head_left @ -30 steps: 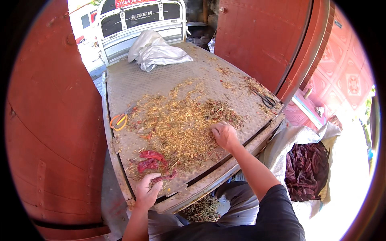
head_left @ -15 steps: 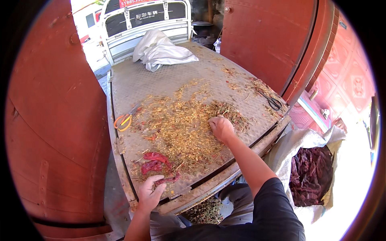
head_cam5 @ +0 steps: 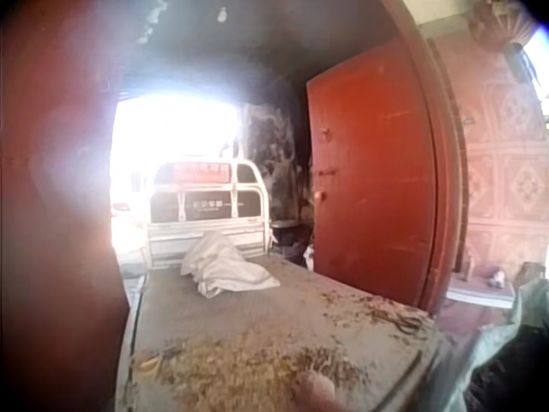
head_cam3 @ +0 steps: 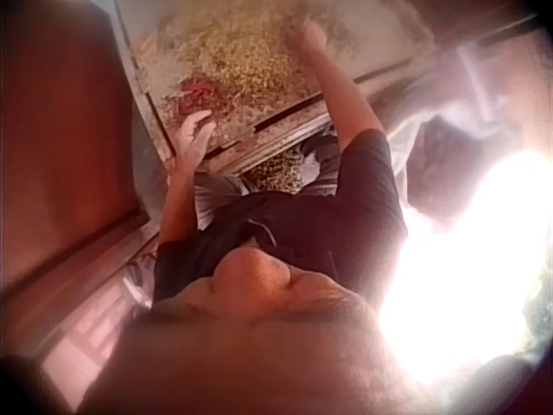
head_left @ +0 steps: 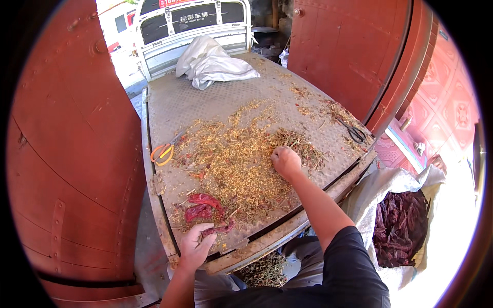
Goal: The person sorts dried red chilies on the flatbed of a truck, picking them up by hand and separating them from straw debris. The person places the sorted chilies into a large white sack positioned on the ground beside the truck.
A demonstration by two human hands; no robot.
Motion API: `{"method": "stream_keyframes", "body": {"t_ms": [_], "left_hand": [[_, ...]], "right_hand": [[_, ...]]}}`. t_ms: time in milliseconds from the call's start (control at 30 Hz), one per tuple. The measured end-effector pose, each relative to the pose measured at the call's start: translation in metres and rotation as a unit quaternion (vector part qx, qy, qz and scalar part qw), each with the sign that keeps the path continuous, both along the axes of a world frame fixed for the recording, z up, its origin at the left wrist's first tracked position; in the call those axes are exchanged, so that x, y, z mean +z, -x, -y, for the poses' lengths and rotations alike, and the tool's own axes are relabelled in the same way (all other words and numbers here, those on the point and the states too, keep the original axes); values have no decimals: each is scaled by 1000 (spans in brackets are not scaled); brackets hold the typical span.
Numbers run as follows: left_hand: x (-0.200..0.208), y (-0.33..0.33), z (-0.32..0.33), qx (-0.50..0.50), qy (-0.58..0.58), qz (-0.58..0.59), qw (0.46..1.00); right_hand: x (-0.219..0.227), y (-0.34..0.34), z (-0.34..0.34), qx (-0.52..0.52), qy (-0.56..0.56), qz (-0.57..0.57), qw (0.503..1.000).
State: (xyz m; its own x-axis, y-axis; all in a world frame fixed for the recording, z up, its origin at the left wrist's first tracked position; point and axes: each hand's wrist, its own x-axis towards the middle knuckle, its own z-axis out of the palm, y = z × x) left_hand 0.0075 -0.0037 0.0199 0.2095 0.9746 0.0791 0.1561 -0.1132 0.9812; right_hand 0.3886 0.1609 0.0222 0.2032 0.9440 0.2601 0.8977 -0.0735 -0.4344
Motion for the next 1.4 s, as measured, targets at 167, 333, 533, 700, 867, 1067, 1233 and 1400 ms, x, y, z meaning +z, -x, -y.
{"method": "stream_keyframes", "body": {"t_ms": [167,333,533,700,867,1067,1233,1400], "left_hand": [[-3,3,-1,-2,19,-4,1000],[-3,3,-1,-2,24,21,999],[-6,1,-5,-10,1,0,1000],[-2,-1,-5,-17,1,2,1000],[-5,-1,-6,-21,8,23,999],[-4,-1,-8,-19,17,25,999],[-9,0,-10,-27,6,43,999],[-9,1,-8,-27,12,62,998]], "right_hand": [[9,-10,20,-2,-34,-239,970],[43,2,71,67,49,-664,743],[54,17,105,133,37,-759,637],[46,24,118,180,60,-749,635],[22,49,144,150,111,-699,690],[18,74,177,177,146,-665,710],[40,61,211,115,143,-662,727],[79,-14,259,18,62,-650,757]]}}
